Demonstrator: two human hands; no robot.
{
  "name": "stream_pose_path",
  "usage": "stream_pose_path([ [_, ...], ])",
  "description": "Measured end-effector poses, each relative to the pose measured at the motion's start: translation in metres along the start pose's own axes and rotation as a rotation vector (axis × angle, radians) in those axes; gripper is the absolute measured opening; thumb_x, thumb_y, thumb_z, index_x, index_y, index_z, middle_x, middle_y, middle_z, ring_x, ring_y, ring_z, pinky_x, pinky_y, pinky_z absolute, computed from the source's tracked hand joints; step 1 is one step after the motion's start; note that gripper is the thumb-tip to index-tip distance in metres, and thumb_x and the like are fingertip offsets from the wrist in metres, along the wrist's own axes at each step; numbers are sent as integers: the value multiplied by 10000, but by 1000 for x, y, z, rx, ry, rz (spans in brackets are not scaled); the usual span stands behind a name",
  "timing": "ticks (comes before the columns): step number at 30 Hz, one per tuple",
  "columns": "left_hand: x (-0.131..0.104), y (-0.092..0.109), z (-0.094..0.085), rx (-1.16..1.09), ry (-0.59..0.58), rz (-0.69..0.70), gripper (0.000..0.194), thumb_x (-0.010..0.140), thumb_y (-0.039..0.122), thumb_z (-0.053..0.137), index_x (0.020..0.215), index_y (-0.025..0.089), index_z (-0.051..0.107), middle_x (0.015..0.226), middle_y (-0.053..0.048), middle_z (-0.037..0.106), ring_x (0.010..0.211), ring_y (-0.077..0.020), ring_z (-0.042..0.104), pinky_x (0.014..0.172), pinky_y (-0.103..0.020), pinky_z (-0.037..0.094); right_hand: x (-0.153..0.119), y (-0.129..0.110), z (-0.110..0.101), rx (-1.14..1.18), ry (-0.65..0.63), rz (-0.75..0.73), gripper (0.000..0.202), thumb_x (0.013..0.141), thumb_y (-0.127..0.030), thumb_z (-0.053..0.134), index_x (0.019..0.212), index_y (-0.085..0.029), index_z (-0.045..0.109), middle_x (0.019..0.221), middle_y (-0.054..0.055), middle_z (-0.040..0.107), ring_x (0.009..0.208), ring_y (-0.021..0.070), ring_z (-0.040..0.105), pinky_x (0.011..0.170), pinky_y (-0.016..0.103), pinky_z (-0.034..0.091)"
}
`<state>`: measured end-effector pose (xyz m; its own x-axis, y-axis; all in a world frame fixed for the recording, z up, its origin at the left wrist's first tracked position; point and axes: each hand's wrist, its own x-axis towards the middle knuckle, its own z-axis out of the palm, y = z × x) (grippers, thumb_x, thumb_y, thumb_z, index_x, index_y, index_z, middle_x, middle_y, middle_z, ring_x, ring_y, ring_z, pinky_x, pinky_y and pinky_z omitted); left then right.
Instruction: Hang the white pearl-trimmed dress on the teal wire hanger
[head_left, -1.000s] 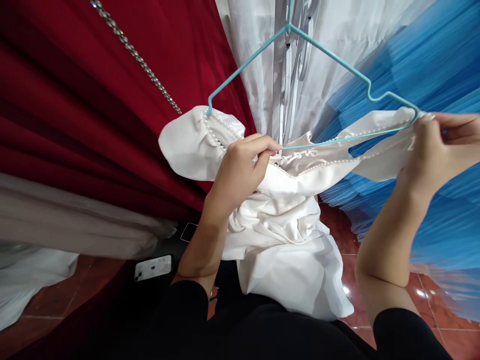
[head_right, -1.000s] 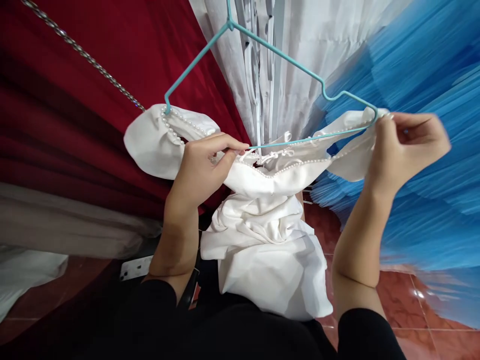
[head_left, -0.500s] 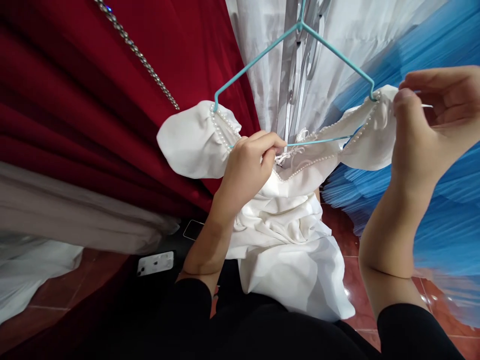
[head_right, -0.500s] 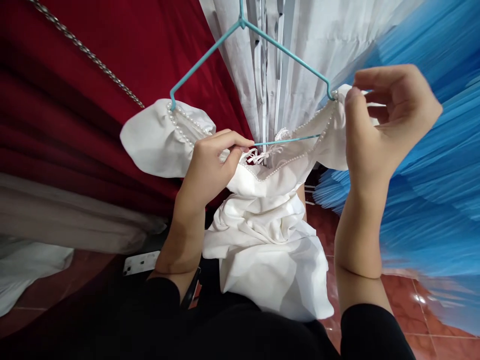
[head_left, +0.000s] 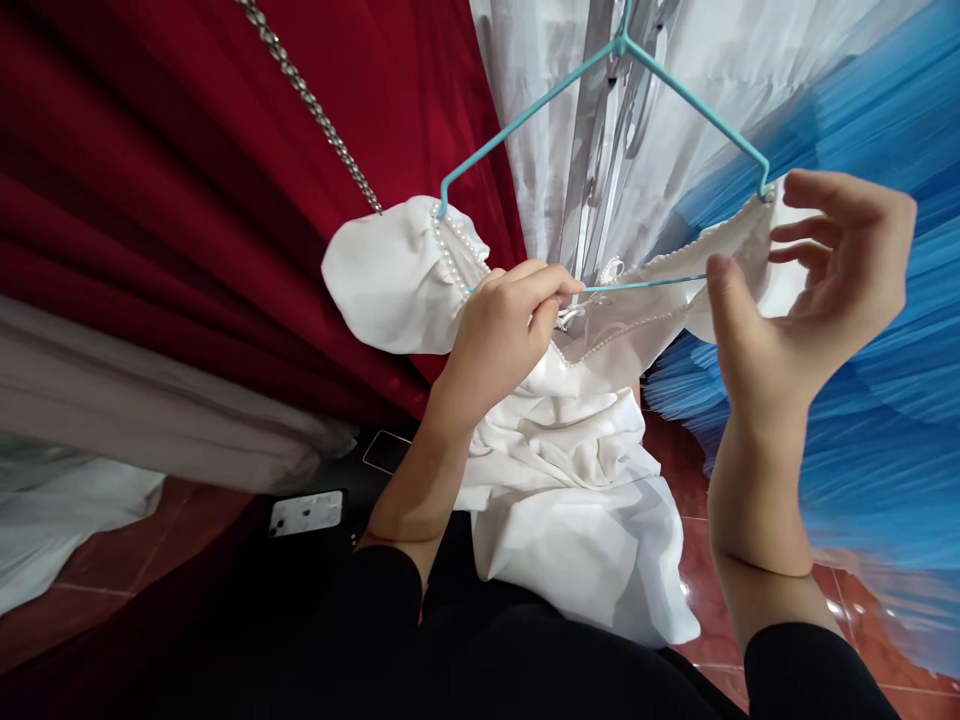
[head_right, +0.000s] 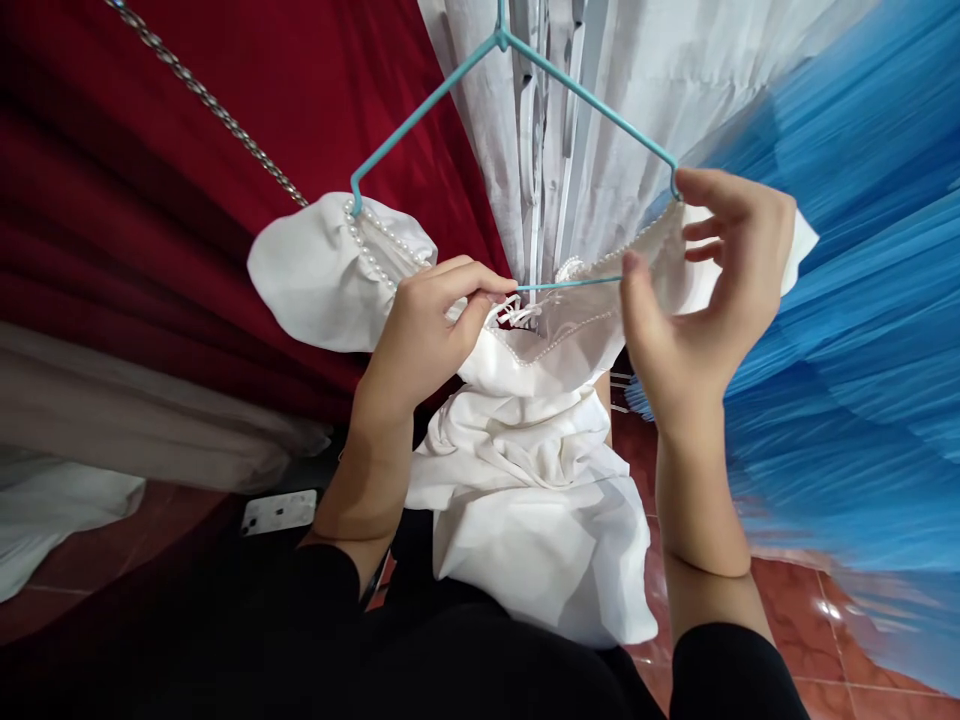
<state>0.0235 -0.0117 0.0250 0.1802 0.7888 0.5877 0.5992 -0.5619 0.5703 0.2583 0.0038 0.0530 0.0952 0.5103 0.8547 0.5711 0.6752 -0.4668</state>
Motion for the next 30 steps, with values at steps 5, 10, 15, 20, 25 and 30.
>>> stream_pose_path([
  [5, 2, 2, 1, -1, 7, 12, 324, 1028, 36, 518, 1062, 244, 765, 1057, -22, 794, 1032, -213, 745, 966, -389, 570, -35, -18, 27, 64, -410, 122, 344, 994, -348, 715, 1336, -338, 676, 1355, 64, 639, 751, 127, 597, 665, 340, 599],
  [10, 0, -4, 16, -47, 210, 123, 282, 1059, 84, 551, 987, 260, 759, 1050, -12, 764, 1029, -196, 738, 937, -386, 590, -60, -3, 59, 38, -275, 133, 162, 1093, -341, 576, 1193, -294, 695, 1048, 30, 624, 734, 130, 564, 681, 313, 577],
  [15, -1, -25, 14, 51, 780, 423, 253, 1069, 148, 617, 924, 305, 752, 1022, -6, 702, 1046, -214, 685, 984, -462, 577, -61, -4, 69, 132, -201, 163, 223, 1116, -409, 561, 1113, -258, 725, 979, 3, 588, 689, 89, 499, 683, 291, 542],
  [20, 3, -60, -11, 95, 714, 240, 299, 964, 296, 841, 1221, 256, 693, 1279, -55, 658, 1263, -269, 617, 1185, -501, 506, -61, 0, 68, 132, -196, 150, 191, 1103, -379, 603, 1106, -258, 750, 954, -3, 584, 685, 84, 491, 666, 296, 500],
  [25, 16, -87, -33, -15, 679, 116, 101, 1003, 263, 779, 1069, 212, 724, 1057, 0, 759, 1041, -214, 730, 993, -428, 613, -58, 6, 68, 129, -166, 130, 161, 1092, -331, 621, 1071, -244, 754, 920, -11, 571, 688, 85, 495, 624, 287, 449],
  [30, 12, -108, -64, -38, 988, 145, 160, 939, 302, 824, 917, 191, 711, 939, -12, 726, 982, -206, 710, 955, -425, 610, -57, 5, 69, 151, -197, 137, 139, 1082, -296, 632, 1084, -245, 762, 947, -8, 617, 712, 89, 520, 622, 285, 438],
])
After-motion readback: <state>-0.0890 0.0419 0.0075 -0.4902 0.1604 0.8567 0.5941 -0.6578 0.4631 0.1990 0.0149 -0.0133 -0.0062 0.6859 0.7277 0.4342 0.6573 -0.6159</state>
